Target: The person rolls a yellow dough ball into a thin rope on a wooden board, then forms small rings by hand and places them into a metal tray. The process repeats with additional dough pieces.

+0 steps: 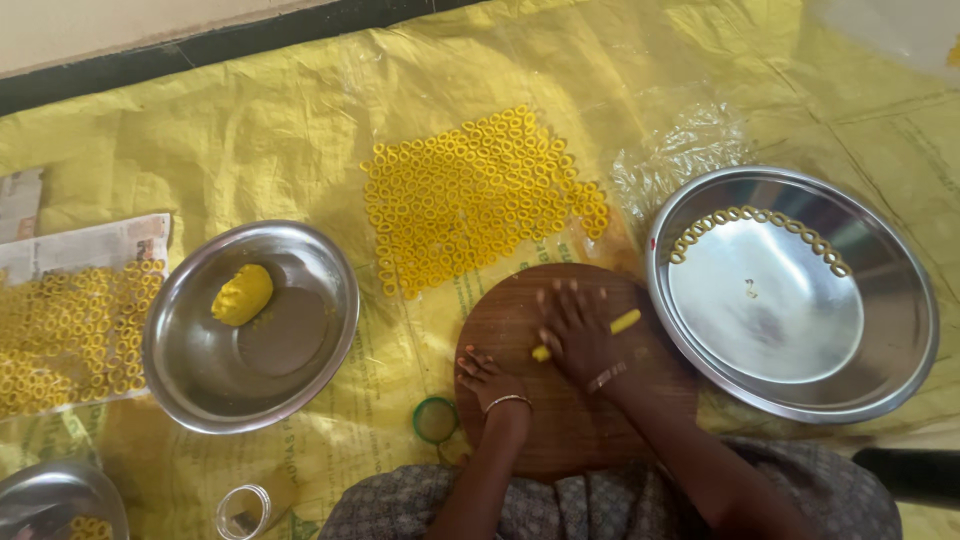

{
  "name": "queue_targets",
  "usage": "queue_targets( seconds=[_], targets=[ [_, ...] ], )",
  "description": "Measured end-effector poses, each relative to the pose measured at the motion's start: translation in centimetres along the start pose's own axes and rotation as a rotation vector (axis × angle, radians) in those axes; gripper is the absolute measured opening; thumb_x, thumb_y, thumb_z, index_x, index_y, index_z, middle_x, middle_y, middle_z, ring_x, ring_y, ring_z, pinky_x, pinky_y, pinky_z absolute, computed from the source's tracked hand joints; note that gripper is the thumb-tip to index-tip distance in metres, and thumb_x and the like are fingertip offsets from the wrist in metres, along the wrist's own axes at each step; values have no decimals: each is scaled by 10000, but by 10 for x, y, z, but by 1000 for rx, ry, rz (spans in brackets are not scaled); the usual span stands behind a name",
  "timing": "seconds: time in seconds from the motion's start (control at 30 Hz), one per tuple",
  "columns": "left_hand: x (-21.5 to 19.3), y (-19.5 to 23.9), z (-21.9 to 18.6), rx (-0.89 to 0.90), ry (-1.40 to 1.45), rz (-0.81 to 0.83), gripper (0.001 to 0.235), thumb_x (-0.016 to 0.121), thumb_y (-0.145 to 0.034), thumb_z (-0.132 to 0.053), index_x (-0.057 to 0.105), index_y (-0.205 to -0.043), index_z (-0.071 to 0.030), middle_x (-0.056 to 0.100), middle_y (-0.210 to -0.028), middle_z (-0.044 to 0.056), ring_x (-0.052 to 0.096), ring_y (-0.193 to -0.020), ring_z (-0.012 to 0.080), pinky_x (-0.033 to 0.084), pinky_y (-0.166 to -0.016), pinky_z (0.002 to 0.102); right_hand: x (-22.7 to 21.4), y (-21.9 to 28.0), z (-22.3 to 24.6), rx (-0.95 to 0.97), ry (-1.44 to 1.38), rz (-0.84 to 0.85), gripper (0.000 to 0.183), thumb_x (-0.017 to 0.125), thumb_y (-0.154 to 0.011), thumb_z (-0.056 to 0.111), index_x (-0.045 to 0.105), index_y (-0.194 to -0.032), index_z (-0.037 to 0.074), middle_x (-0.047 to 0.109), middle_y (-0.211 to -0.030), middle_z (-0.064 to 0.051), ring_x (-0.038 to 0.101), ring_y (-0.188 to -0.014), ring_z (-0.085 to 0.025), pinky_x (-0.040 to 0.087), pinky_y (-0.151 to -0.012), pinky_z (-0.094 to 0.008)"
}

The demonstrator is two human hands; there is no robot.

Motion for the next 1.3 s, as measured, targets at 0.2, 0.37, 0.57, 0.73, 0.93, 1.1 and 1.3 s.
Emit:
queue_targets(
  seconds=[0.2, 0.37, 0.57, 0.73, 0.93, 1.1, 1.3],
  targets=[
    [-8, 2, 2, 12, -18, 5, 947, 739, -934, -366, 231, -1601, 73, -75, -1650, 411, -23, -1476, 668, 158, -1135, 757, -69, 122, 14, -155, -99, 77, 640, 441, -983, 426, 294, -1581, 255, 158, -1676, -133, 97, -1541, -354, 7, -1191, -632],
    [-3, 0, 2, 64, -49, 94, 857, 747, -937, -288, 297, -1589, 37, -39, -1666, 389, -19, -1499, 675, 151, -1149, 777, -75, 118, 17, -173, -70, -3, 626, 442, -962, 464, 320, -1553, 300, 185, -1653, -133, 122, -1517, -360, 11, -1170, -638],
    [3, -7, -5, -51, 12, 9, 933, 618, -984, -478, 195, -1613, 66, -102, -1656, 390, -27, -1492, 641, 151, -1144, 747, -12, -8, 16, -48, -13, 20, 587, 426, -1011, 444, 360, -1576, 301, 265, -1652, -152, 220, -1529, -382, 94, -1213, -629],
    [2, -7, -6, -40, -28, -13, 878, 633, -998, -426, 224, -1596, 68, -94, -1644, 415, -21, -1477, 675, 142, -1121, 787, 17, -54, 22, 25, -84, -81, 593, 419, -1051, 429, 349, -1603, 225, 280, -1673, -134, 225, -1560, -351, 126, -1248, -622],
    [-13, 0, 2, 41, 53, 88, 796, 631, -1002, -451, 319, -1594, -18, -82, -1673, 394, -61, -1497, 673, 104, -1136, 807, -28, 54, 60, -107, -162, 169, 525, 564, -931, 338, 509, -1422, 158, 347, -1612, -137, 291, -1467, -361, 117, -1175, -640],
    [-25, 9, 6, 35, 198, 76, 870, 607, -988, -575, 285, -1612, -61, -61, -1677, 314, -94, -1508, 640, 88, -1170, 791, -64, 78, 53, -46, -408, 212, 283, 653, -926, 206, 670, -1204, 155, 565, -1364, -123, 484, -1327, -327, 297, -1178, -504],
    [-34, 14, 9, 48, 123, 134, 1049, 788, -898, -463, 194, -1644, -28, -55, -1666, 324, -76, -1507, 624, 126, -1163, 767, -81, 48, 9, 79, -925, -297, 308, 608, -902, -33, 651, -1184, 82, 665, -1259, -141, 622, -1191, -346, 519, -972, -458]
  ],
)
Point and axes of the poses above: each hand's wrist, its own y-axis away from the middle knuckle, its own x-axis out of the palm, z = x × y, the point moved 1 cm from there along -y, towards the middle knuckle
